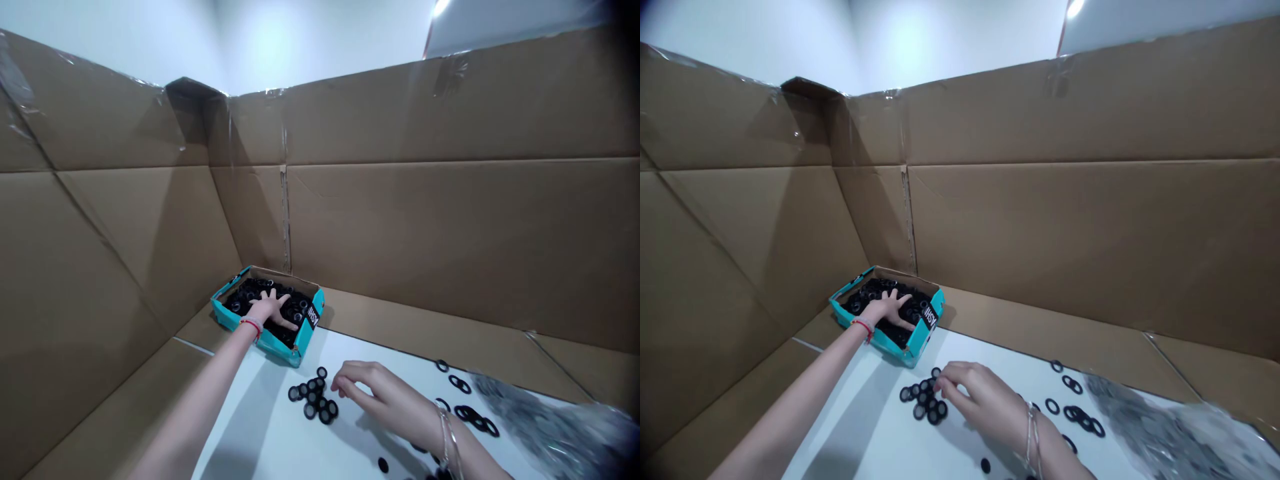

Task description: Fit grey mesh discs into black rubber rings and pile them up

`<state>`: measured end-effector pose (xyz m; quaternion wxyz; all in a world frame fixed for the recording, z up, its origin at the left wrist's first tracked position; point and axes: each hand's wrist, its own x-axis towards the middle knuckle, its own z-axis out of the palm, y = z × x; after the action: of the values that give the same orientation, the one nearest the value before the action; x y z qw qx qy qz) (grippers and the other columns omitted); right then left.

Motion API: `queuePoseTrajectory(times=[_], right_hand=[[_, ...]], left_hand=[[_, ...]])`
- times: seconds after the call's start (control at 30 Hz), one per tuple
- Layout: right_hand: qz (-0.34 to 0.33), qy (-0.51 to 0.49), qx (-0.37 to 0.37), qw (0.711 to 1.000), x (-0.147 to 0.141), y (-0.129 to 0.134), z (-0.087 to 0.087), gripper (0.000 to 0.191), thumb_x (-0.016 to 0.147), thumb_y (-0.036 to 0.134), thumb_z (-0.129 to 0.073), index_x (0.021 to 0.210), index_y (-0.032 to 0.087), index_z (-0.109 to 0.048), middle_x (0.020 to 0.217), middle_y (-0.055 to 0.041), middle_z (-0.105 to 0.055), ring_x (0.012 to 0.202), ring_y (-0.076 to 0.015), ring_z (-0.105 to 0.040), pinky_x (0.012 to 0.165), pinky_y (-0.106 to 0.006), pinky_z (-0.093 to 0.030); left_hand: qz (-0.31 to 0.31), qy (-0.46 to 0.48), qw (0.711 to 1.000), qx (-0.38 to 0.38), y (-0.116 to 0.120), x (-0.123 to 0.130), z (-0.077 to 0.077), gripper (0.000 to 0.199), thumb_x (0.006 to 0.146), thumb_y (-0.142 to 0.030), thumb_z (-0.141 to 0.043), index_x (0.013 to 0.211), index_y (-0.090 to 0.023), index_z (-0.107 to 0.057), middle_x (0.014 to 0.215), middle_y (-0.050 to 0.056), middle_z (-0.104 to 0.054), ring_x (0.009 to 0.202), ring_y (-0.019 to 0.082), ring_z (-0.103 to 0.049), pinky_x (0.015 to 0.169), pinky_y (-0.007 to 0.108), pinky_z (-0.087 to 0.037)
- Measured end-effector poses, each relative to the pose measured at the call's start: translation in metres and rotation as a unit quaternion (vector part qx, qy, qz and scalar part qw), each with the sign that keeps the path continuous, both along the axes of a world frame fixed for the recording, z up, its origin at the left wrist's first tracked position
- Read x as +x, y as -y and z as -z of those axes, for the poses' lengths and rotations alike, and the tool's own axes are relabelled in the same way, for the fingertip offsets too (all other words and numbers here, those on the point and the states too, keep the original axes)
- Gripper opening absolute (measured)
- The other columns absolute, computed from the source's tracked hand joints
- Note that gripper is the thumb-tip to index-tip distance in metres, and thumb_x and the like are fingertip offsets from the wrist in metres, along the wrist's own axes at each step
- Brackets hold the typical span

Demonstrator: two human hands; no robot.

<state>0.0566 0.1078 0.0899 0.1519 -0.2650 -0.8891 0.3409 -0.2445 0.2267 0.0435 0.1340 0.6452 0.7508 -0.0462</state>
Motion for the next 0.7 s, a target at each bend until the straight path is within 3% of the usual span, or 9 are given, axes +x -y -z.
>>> queuePoseTrajectory(times=[0.13, 0.27, 0.43, 0.5, 0.7], right_hand=[[0.009, -0.012, 0.015, 1.000, -0.005, 0.002, -0.001, 0.039, 0.100, 0.036, -0.033, 0.087, 0.019, -0.066, 0.082, -0.0051, -0.065, 0.076, -0.0183, -0.060, 0.073, -0.027, -0.046], [0.015, -0.010, -0.001, 1.000, 0.005, 0.013, 0.003, 0.038, 0.100, 0.035, -0.034, 0.086, 0.019, -0.066, 0.085, -0.0052, -0.066, 0.078, -0.0184, -0.060, 0.073, -0.028, -0.046], [0.050, 0.009, -0.009, 0.999, 0.039, 0.031, 0.006, 0.037, 0.100, 0.034, -0.033, 0.084, 0.020, -0.064, 0.085, -0.0047, -0.066, 0.078, -0.0184, -0.061, 0.073, -0.029, -0.045], [0.071, 0.025, -0.008, 0.997, 0.057, 0.039, 0.005, 0.039, 0.100, 0.037, -0.031, 0.083, 0.020, -0.062, 0.083, -0.0045, -0.066, 0.078, -0.0187, -0.061, 0.073, -0.030, -0.045], [0.174, 0.052, -0.029, 0.983, 0.119, 0.071, 0.010, 0.038, 0.096, 0.047, -0.035, 0.086, 0.024, -0.063, 0.087, -0.0053, -0.068, 0.082, -0.0226, -0.063, 0.075, -0.030, -0.049]], left_hand=[[0.007, -0.015, 1.000, 0.000, 0.008, 0.002, -0.005, 0.113, 0.041, -0.074, -0.072, 0.141, -0.037, -0.034, 0.156, 0.018, -0.015, 0.136, 0.055, -0.011, 0.093, 0.078, -0.022], [0.023, -0.018, 0.999, 0.028, 0.011, 0.000, -0.010, 0.107, 0.047, -0.070, -0.075, 0.140, -0.033, -0.037, 0.154, 0.019, -0.022, 0.135, 0.052, -0.019, 0.097, 0.069, -0.031], [0.060, 0.002, 0.995, 0.084, 0.013, -0.003, -0.016, 0.041, 0.088, -0.036, -0.059, 0.125, -0.020, -0.052, 0.130, 0.011, -0.052, 0.111, 0.026, -0.055, 0.092, 0.047, -0.048], [0.073, 0.025, 0.992, 0.099, 0.015, -0.005, -0.021, 0.030, 0.091, -0.031, -0.055, 0.118, -0.019, -0.055, 0.122, 0.008, -0.057, 0.102, 0.022, -0.059, 0.086, 0.042, -0.051], [0.080, 0.110, 0.983, 0.125, 0.020, -0.018, -0.037, 0.031, 0.090, -0.032, -0.056, 0.117, -0.017, -0.056, 0.120, 0.008, -0.058, 0.101, 0.023, -0.060, 0.084, 0.042, -0.052]])
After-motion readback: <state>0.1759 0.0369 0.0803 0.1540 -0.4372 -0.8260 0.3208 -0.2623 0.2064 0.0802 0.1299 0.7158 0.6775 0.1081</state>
